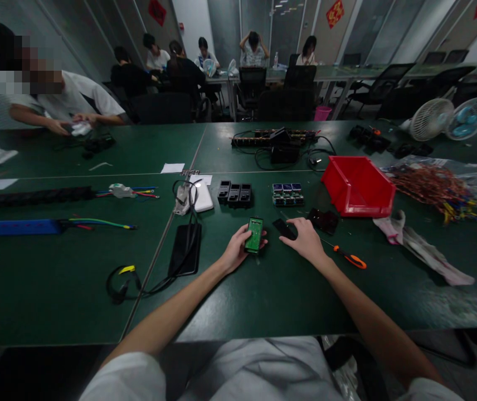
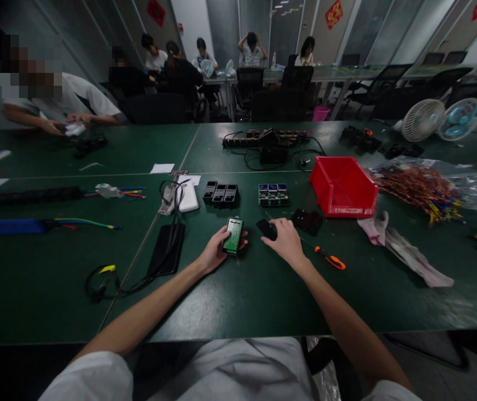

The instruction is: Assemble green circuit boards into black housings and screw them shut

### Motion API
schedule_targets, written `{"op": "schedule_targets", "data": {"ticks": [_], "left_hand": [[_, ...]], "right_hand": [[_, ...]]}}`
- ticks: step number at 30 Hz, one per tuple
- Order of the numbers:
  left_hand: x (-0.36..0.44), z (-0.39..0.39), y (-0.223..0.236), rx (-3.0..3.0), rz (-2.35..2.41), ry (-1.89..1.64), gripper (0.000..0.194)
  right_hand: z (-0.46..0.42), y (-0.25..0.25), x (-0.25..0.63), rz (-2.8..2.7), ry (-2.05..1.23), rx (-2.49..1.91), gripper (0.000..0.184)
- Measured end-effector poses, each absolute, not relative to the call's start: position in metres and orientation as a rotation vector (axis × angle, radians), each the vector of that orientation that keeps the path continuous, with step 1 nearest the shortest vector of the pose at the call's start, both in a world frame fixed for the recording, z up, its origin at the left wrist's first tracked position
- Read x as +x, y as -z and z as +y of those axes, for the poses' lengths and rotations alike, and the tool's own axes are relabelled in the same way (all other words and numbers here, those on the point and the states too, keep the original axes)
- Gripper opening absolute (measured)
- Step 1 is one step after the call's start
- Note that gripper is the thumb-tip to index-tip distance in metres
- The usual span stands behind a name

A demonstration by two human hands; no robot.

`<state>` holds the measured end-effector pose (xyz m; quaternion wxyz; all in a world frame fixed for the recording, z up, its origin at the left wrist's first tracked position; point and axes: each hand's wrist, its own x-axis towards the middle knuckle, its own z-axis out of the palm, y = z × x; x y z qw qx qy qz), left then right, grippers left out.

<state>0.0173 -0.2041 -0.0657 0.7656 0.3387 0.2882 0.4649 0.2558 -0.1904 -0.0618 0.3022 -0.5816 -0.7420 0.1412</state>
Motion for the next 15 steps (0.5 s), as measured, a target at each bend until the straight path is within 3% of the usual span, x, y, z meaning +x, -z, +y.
{"op": "schedule_targets", "data": {"ticks": [8,15], "left_hand": [[0.0164,-0.2009,0.0696,0.683,0.565,-1.017,0.05],[0.0137,-0.2031,0.0674,0.766,0.644,-1.04,0.068]], "right_hand": [[-0.1893,0.0647,0.2539,-2.058,-0.346,-1.612,0.044],[-0.1936,0.06,0.2547,-1.952,-0.363,-1.668,0.029]]}}
